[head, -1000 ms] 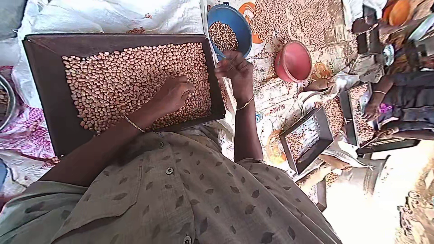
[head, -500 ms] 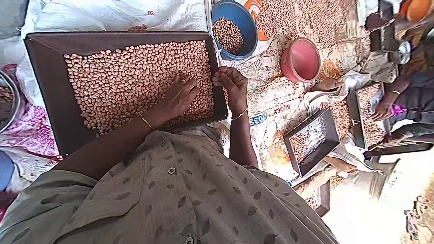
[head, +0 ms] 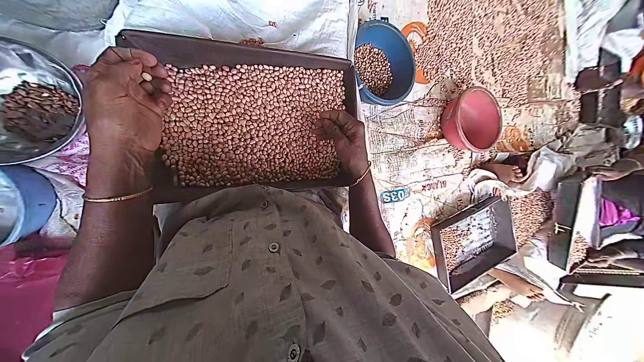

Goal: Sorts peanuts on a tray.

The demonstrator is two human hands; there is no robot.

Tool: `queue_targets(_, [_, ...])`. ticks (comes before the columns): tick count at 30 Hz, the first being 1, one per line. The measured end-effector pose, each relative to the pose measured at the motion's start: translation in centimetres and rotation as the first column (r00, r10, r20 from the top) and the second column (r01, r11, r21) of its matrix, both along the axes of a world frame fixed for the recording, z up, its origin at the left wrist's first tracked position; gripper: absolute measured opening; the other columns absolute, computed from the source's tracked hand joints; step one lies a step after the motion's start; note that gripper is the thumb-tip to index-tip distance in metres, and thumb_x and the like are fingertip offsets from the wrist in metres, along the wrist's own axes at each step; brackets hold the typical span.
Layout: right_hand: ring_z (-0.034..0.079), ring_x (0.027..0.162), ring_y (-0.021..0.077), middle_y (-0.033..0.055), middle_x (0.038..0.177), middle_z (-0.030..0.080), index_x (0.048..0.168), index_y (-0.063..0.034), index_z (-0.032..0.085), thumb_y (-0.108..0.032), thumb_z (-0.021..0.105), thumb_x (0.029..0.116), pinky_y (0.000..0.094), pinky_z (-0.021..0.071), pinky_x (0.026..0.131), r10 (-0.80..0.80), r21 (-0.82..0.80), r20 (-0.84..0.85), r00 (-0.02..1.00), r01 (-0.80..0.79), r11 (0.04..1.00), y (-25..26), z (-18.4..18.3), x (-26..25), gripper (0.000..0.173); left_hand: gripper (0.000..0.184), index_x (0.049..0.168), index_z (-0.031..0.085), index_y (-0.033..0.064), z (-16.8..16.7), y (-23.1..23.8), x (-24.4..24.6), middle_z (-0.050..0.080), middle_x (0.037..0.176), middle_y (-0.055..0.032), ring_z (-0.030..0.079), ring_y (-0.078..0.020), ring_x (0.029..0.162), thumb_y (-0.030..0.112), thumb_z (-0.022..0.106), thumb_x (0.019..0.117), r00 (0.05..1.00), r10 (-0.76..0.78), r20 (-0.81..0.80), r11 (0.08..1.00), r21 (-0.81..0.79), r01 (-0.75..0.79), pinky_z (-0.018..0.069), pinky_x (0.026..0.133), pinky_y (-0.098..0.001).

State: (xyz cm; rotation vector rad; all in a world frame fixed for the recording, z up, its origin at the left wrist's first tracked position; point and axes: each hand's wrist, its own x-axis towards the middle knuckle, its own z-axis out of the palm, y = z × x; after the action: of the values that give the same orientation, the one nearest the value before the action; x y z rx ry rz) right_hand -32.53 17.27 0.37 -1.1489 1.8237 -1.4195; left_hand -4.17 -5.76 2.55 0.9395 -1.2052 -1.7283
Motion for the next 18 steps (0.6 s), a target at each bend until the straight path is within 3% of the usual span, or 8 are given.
queue_targets(6, [0.073, 0.089, 0.0163, 0.0161, 0.105, 0.072, 0.116, 0.0079, 0.067, -0.001, 0.047, 0.1044, 0.0317, 0.0628, 0.079, 0.264, 0.061, -0.041, 0.964, -0.262, 0.963, -4.8, 0.7, 3.8, 0.024, 0.027, 0.098, 0.063, 0.0200, -2.0, 1.2, 3.9, 0.067, 0.087, 0.0101, 0.061, -0.0001, 0.068, 0.009, 0.040, 0.1059, 0.995, -0.002, 0.096, 0.997, 0.074, -0.006, 0.0503, 0.059, -0.0143])
queue_targets(9, [0.071, 0.094, 0.0209, 0.0177, 0.109, 0.072, 0.113, 0.0041, 0.071, 0.001, 0.048, 0.1017, 0.0349, 0.0594, 0.084, 0.390, 0.138, -0.271, 0.880, -0.366, 0.920, -7.9, 0.1, 5.6, 0.026, 0.028, 0.098, 0.064, 0.0188, -1.8, 1.7, 3.3, 0.066, 0.083, 0.0101, 0.059, 0.0008, 0.064, 0.007, 0.040, 0.1055, 0.992, -0.024, 0.122, 0.996, 0.088, 0.014, 0.0480, 0.055, -0.0130])
queue_targets(11, [0.070, 0.100, 0.0310, 0.0199, 0.110, 0.071, 0.114, -0.0005, 0.074, -0.001, 0.055, 0.0987, 0.0454, 0.0571, 0.088, 0.411, 0.280, -0.496, 0.765, -0.308, 0.909, -9.6, -0.5, 6.8, 0.025, 0.024, 0.101, 0.063, 0.0178, -1.7, 1.7, 2.8, 0.063, 0.081, 0.0101, 0.056, 0.0017, 0.061, 0.007, 0.042, 0.1058, 0.981, -0.050, 0.185, 0.995, 0.092, 0.033, 0.0460, 0.052, -0.0122])
queue_targets(13, [0.069, 0.104, 0.0353, 0.0206, 0.116, 0.068, 0.116, -0.0050, 0.075, -0.008, 0.060, 0.0984, 0.0491, 0.0581, 0.086, 0.409, 0.385, -0.620, 0.670, -0.194, 0.902, -10.1, -1.1, 8.1, 0.023, 0.020, 0.100, 0.062, 0.0164, -1.7, 1.8, 2.7, 0.059, 0.077, 0.0101, 0.050, 0.0030, 0.056, 0.006, 0.045, 0.1051, 0.964, -0.091, 0.248, 0.995, 0.070, 0.076, 0.0396, 0.048, -0.0112])
queue_targets(18, [0.068, 0.105, 0.0388, 0.0225, 0.123, 0.065, 0.115, -0.0055, 0.073, -0.009, 0.063, 0.0949, 0.0508, 0.0592, 0.076, 0.370, 0.424, -0.696, 0.615, -0.064, 0.903, -9.8, -1.8, 9.3, 0.023, 0.015, 0.097, 0.062, 0.0102, -1.8, 1.2, 2.3, 0.050, 0.072, 0.0062, 0.038, 0.0005, 0.054, 0.006, 0.049, 0.1025, 0.854, -0.262, 0.449, 0.939, -0.085, 0.333, 0.0309, 0.049, -0.0152])
